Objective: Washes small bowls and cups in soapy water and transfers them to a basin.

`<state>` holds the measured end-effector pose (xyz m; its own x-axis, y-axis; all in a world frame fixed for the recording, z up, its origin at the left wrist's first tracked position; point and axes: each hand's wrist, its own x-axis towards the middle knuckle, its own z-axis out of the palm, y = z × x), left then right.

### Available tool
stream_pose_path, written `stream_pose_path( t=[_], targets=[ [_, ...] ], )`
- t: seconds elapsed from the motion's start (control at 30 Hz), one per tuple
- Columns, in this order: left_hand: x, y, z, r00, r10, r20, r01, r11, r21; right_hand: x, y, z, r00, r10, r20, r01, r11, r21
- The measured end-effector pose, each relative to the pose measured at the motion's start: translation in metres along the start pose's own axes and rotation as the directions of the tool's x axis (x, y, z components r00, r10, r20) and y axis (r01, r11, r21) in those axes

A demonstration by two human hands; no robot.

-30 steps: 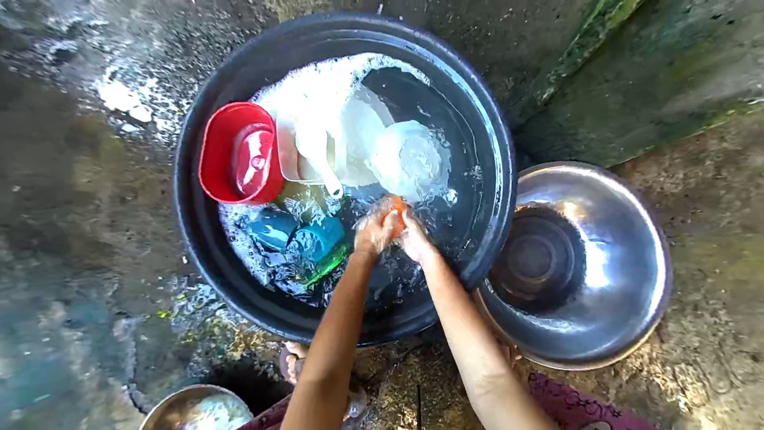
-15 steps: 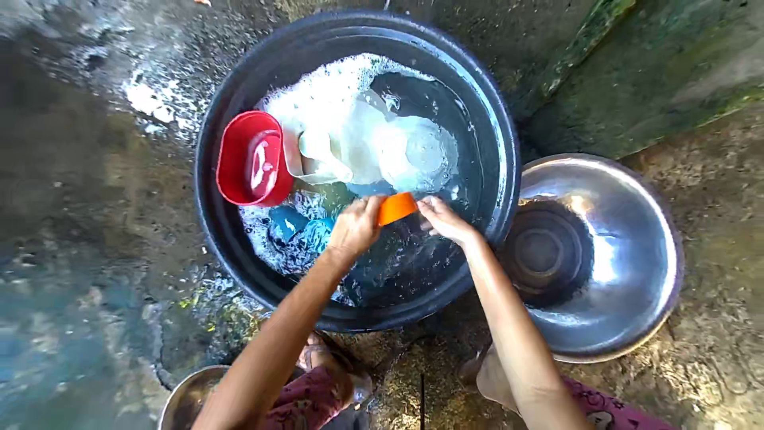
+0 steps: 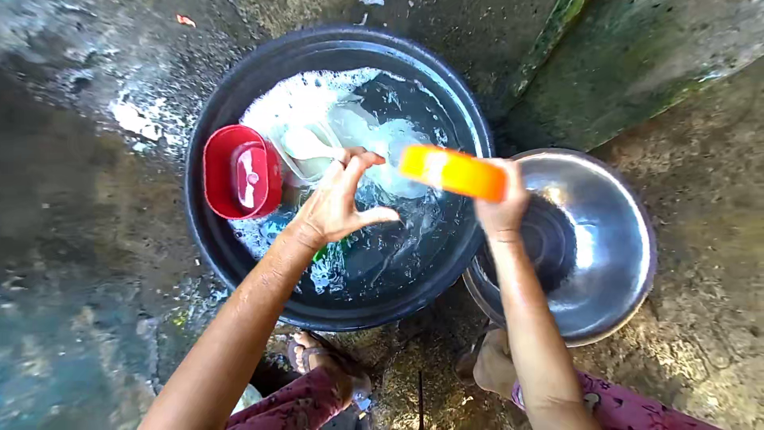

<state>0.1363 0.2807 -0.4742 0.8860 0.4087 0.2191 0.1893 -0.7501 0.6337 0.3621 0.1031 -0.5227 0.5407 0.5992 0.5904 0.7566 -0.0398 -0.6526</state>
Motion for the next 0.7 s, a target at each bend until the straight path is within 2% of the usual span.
stream_pose_path(
  t=[0.07,0.1,0.13,0.2,0.23,0.27,0.33,0.37,0.43,0.5,0.57,0.6,0.63,0.7],
  targets=[
    [-0.005,-0.016,-0.001,0.98,-0.144,0.136,0.144,0.99,0.005,-0.005,0.025,-0.044,0.969,0.225,-0.102,-0.24,0.957,-0.162],
    [-0.009,-0.024,0.001,0.947,-0.22,0.234,0.221,0.975,0.02,-0.01,0.042,-0.065,0.931,0.329,-0.161,-0.359,0.907,-0.22],
    [-0.012,-0.029,0.004,0.881,-0.31,0.358,0.312,0.949,0.056,-0.017,0.061,-0.083,0.875,0.425,-0.231,-0.475,0.843,-0.252],
    [-0.015,-0.037,0.015,0.651,-0.497,0.574,0.472,0.857,0.208,-0.038,0.101,-0.109,0.729,0.591,-0.345,-0.68,0.683,-0.268],
    [-0.02,-0.043,0.022,0.564,-0.564,0.603,0.495,0.815,0.3,-0.052,0.122,-0.119,0.628,0.676,-0.385,-0.777,0.575,-0.259],
    [-0.027,-0.05,0.029,0.498,-0.634,0.592,0.516,0.765,0.385,-0.067,0.138,-0.126,0.494,0.766,-0.412,-0.869,0.431,-0.241],
    [-0.036,-0.06,0.037,0.423,-0.737,0.527,0.577,0.667,0.471,-0.097,0.161,-0.136,0.217,0.889,-0.403,-0.974,0.168,-0.156],
    [-0.039,-0.065,0.041,0.413,-0.762,0.499,0.602,0.64,0.477,-0.111,0.168,-0.138,0.105,0.923,-0.37,-0.992,0.07,-0.106],
    [-0.046,-0.073,0.05,0.436,-0.787,0.437,0.613,0.615,0.496,-0.13,0.169,-0.136,-0.049,0.955,-0.292,-0.999,-0.043,0.027],
    [-0.057,-0.078,0.06,0.496,-0.779,0.383,0.569,0.626,0.533,-0.141,0.163,-0.129,-0.129,0.966,-0.222,-0.982,-0.095,0.161],
    [-0.064,-0.08,0.067,0.549,-0.742,0.385,0.506,0.661,0.554,-0.148,0.158,-0.125,-0.155,0.97,-0.186,-0.973,-0.117,0.198],
    [-0.064,-0.08,0.069,0.547,-0.73,0.41,0.471,0.674,0.569,-0.15,0.157,-0.123,-0.16,0.972,-0.171,-0.975,-0.129,0.18],
    [-0.062,-0.078,0.068,0.513,-0.734,0.444,0.45,0.671,0.589,-0.151,0.158,-0.12,-0.16,0.975,-0.157,-0.98,-0.138,0.144],
    [-0.055,-0.075,0.067,0.393,-0.761,0.516,0.413,0.647,0.641,-0.153,0.162,-0.115,-0.15,0.979,-0.14,-0.986,-0.137,0.099]
  ],
)
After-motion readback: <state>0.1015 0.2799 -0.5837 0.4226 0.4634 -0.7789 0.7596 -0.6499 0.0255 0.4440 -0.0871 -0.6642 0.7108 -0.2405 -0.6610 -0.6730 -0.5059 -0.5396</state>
